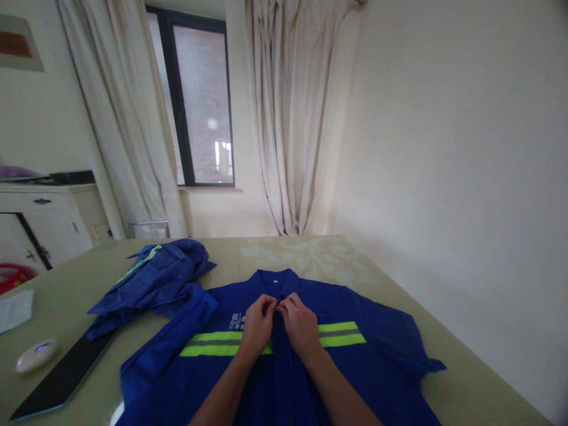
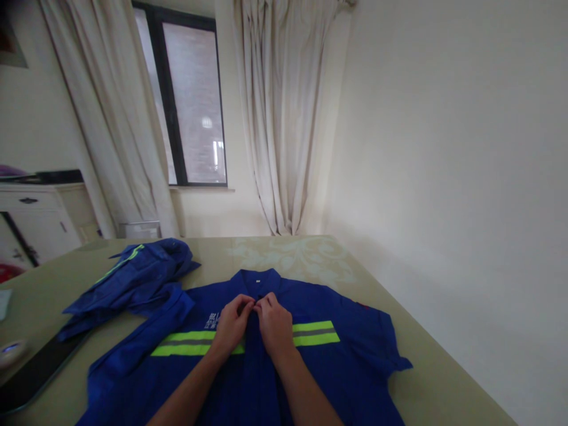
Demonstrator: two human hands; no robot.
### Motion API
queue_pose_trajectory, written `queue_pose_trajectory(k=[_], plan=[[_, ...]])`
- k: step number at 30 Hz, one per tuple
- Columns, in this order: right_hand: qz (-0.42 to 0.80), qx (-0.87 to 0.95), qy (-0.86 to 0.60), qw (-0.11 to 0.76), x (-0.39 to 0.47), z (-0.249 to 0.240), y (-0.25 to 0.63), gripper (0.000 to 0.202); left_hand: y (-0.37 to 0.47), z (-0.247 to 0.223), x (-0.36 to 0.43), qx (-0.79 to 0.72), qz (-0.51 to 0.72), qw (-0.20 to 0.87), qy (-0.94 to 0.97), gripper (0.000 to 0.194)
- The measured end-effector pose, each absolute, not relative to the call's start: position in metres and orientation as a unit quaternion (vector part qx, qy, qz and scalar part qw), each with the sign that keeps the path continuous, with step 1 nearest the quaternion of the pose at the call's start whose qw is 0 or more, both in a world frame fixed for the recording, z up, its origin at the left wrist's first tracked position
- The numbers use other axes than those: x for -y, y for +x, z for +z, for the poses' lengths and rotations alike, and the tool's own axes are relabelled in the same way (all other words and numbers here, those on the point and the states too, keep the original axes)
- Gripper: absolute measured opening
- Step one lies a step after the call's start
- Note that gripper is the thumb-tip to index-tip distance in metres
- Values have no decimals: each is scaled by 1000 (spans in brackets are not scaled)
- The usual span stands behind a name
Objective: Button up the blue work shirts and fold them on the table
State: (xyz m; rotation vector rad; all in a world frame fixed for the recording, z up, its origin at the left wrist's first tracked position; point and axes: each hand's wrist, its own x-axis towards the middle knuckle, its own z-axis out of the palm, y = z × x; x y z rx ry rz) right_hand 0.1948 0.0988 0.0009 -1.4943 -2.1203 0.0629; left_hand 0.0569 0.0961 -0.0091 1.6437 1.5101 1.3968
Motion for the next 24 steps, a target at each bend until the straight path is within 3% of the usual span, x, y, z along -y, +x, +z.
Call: queue_pose_trajectory(k=[10, 24], plan=[[87, 811, -501, 290, -100, 4, 200, 19, 54, -14, -98, -565, 500, 226, 617, 21], [-12, 797, -541, 267, -99, -5, 194, 22, 54, -15, -100, -550, 502, 243, 622, 23]])
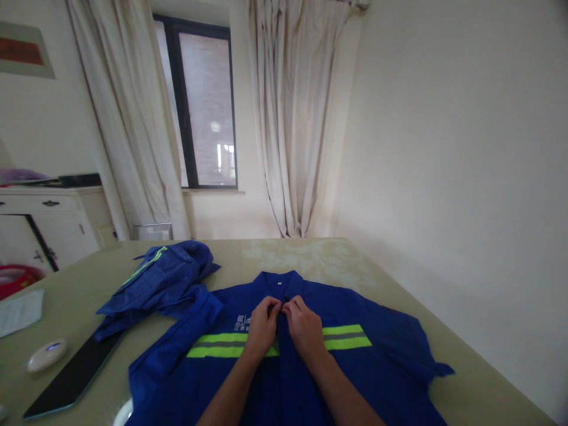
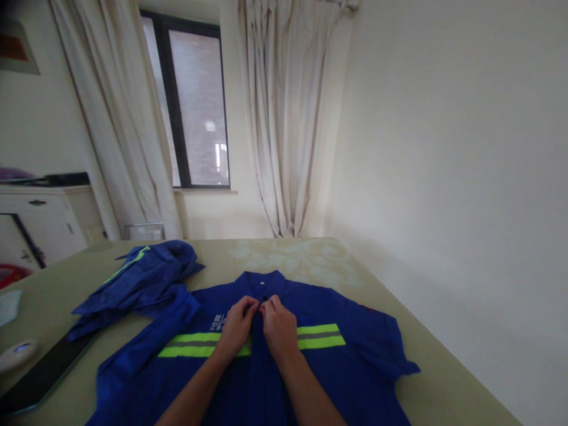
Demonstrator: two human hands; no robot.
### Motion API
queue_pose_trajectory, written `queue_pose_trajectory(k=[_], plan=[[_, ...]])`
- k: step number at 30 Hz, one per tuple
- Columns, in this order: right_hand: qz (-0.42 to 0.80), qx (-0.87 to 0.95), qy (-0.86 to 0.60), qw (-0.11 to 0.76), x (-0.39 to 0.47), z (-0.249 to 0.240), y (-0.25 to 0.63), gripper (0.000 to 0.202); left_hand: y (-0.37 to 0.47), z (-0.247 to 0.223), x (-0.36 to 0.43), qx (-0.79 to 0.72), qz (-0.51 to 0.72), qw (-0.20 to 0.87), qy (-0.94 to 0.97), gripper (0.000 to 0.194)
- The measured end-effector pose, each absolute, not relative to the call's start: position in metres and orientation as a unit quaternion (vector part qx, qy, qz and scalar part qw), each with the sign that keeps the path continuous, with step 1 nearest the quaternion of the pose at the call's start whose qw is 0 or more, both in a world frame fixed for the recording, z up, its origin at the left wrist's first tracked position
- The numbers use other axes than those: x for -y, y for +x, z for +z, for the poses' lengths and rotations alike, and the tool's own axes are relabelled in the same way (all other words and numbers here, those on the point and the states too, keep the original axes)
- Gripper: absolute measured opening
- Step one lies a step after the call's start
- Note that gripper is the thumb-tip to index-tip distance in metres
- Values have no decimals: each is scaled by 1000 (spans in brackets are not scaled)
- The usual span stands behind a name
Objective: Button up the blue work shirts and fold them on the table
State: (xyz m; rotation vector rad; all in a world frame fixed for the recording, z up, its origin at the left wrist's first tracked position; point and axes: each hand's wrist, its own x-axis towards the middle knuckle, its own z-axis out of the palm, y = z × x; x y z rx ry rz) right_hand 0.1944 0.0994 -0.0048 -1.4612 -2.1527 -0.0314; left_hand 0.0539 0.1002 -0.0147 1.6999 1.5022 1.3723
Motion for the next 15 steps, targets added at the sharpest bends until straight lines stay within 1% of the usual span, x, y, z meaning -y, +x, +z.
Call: queue_pose_trajectory(k=[4, 10, 15], plan=[[7, 788, -554, 271, -99, -3, 195, 23, 54, -14, -99, -553, 496, 249, 621, 24], [31, 783, -548, 292, -100, -1, 197, 20, 52, -14, -100, -553, 490, 249, 626, 32], [47, 806, -502, 312, -98, 0, 197, 20, 50, -17, -101, -570, 493, 220, 620, 29]])
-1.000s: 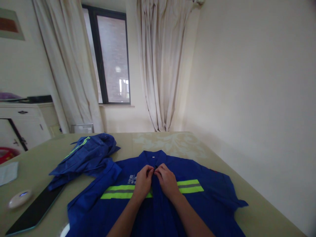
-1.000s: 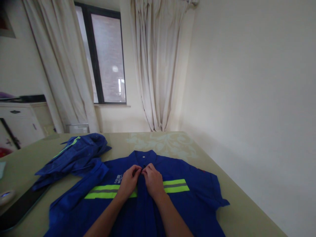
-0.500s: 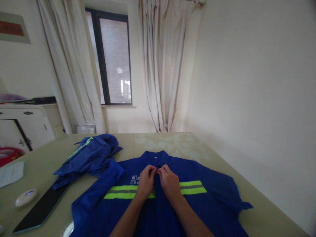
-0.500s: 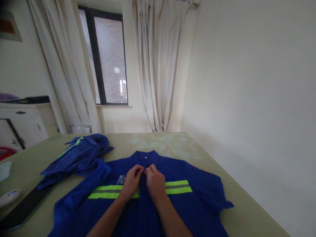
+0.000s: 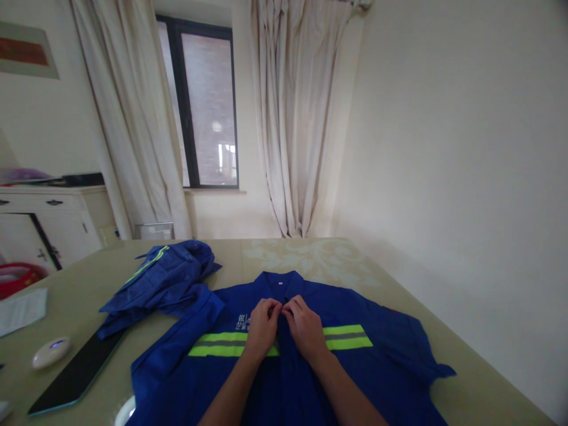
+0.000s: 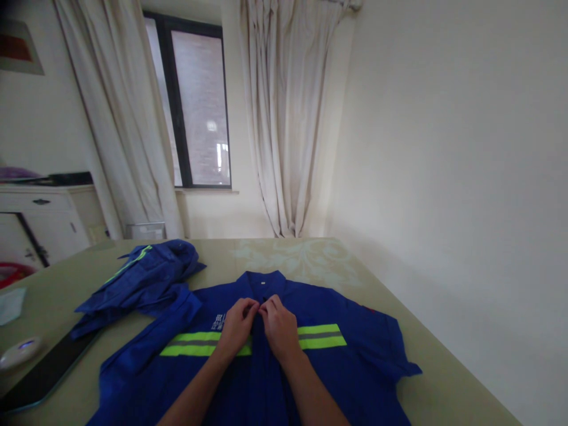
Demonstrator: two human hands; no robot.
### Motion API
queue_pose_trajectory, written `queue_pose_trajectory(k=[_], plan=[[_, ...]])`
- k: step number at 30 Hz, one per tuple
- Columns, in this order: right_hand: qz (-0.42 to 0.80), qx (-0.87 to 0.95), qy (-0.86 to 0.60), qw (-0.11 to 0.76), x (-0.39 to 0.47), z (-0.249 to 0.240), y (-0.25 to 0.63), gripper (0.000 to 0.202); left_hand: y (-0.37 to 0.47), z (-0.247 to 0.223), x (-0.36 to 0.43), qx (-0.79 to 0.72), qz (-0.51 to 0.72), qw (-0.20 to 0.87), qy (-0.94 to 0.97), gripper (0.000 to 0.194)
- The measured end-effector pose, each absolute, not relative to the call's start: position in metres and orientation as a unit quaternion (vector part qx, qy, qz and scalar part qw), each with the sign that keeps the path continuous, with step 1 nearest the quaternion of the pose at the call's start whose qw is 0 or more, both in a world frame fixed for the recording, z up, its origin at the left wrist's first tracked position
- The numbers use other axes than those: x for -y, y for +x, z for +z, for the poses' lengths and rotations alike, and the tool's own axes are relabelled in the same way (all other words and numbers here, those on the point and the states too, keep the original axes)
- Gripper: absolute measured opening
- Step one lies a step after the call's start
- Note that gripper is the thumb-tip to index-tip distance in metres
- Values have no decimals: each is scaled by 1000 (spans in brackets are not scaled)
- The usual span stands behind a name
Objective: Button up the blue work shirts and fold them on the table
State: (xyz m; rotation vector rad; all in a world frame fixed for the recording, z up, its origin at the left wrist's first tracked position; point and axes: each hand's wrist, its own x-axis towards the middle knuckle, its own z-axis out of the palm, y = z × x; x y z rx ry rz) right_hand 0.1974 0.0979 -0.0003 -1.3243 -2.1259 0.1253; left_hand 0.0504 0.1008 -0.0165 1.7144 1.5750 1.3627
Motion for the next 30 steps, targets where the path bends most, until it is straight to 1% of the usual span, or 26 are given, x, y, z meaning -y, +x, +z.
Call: queue_pose_trajectory(k=[4, 11, 15, 17, 20, 23, 24, 27, 29, 30], plan=[[61, 820, -457, 339, -97, 1, 198, 17, 50, -18, -102, -580, 488, 220, 615, 30], [19, 806, -486, 337, -102, -8, 195, 18, 54, -16, -99, -569, 510, 211, 609, 27], [-23, 802, -484, 349, -105, -14, 192, 23, 55, -14, -99, -551, 524, 219, 612, 30], [-25, 794, -487, 364, -107, -15, 192, 24, 55, -14, -100, -545, 523, 229, 613, 34], [37, 765, -485, 423, -110, -13, 195, 26, 57, -15, -100, -541, 506, 248, 624, 41], [153, 690, -474, 525, -118, -12, 205, 29, 60, -15, -92, -535, 481, 246, 649, 37], [192, 653, -475, 558, -121, -12, 211, 31, 61, -14, -87, -537, 459, 231, 669, 36], [278, 511, -506, 637, -132, -7, 237, 42, 62, -11, -72, -553, 337, 153, 747, 45], [301, 426, -532, 667, -137, -1, 259, 49, 61, -10, -67, -567, 264, 105, 774, 43], [306, 400, -541, 674, -137, 3, 269, 50, 59, -9, -67, -575, 248, 91, 774, 42]])
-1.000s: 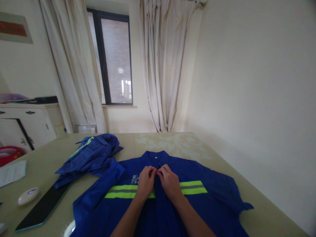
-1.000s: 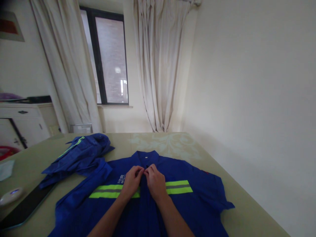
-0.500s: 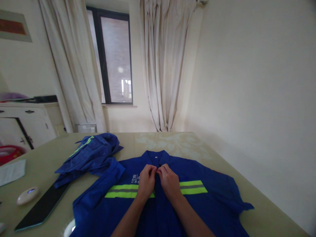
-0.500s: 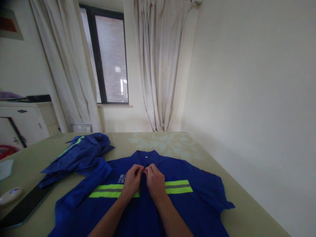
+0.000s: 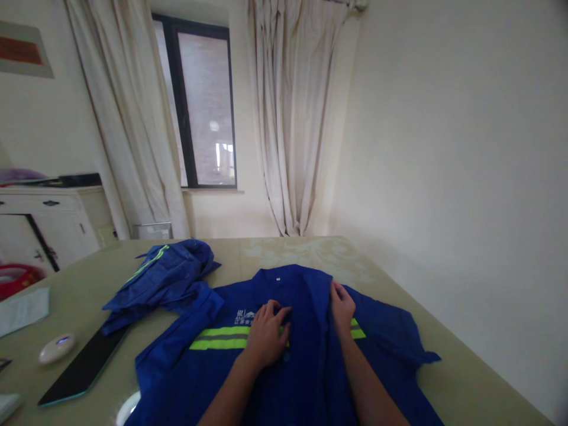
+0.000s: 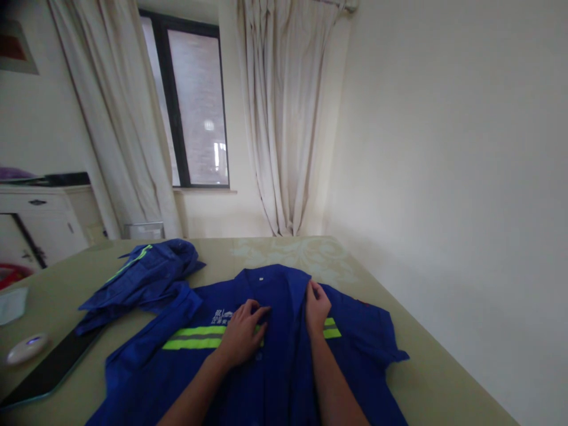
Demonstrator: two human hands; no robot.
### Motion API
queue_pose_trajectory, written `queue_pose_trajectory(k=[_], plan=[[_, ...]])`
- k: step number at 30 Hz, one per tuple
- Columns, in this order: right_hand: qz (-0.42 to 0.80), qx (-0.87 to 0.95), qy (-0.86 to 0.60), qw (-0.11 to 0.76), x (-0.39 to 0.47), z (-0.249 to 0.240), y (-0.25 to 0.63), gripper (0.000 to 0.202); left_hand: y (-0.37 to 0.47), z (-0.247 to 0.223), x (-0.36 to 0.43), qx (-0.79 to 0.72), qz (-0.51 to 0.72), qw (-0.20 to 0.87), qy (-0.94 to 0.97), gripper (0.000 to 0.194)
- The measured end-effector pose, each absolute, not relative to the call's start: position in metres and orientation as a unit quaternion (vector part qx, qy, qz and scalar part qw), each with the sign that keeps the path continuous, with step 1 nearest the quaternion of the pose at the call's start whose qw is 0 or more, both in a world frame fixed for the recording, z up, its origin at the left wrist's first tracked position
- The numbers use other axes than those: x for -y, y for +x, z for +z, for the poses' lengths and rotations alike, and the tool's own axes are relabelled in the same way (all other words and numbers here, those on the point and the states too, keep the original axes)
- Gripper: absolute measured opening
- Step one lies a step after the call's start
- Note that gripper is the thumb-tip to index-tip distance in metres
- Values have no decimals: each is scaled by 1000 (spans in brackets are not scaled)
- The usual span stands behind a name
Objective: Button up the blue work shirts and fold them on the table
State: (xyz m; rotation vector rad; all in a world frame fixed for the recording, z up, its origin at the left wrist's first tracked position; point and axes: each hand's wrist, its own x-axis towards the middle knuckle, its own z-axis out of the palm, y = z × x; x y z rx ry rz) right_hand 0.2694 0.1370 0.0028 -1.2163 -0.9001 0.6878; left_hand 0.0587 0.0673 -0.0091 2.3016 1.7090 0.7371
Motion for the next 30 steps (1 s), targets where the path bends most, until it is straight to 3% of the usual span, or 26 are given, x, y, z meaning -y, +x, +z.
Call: queue_pose_trajectory(k=[4, 8, 12, 14, 19, 23, 26, 30], plan=[[343, 396, -546, 654, -120, 14, 297, 51, 47, -1, -79, -614, 240, 41, 751, 42], [386, 565, -517, 514, -75, 9, 317, 56, 39, 17, -76, -615, 253, 15, 747, 43], [289, 694, -514, 412, -32, -10, 350, 52, 46, 0, -28, -491, 217, 84, 839, 30], [269, 681, -539, 417, -23, -17, 363, 45, 53, -25, 2, -412, 184, 103, 886, 45], [327, 678, -533, 386, -37, 3, 368, 45, 65, -56, 39, -380, 119, 82, 914, 36], [288, 679, -538, 408, -61, 29, 375, 46, 70, -31, 42, -417, 141, 137, 887, 20], [174, 624, -589, 483, -69, 25, 395, 47, 63, -9, 34, -469, 201, 164, 845, 26], [107, 543, -657, 512, -65, -4, 422, 48, 27, 39, -12, -555, 383, 169, 719, 23]])
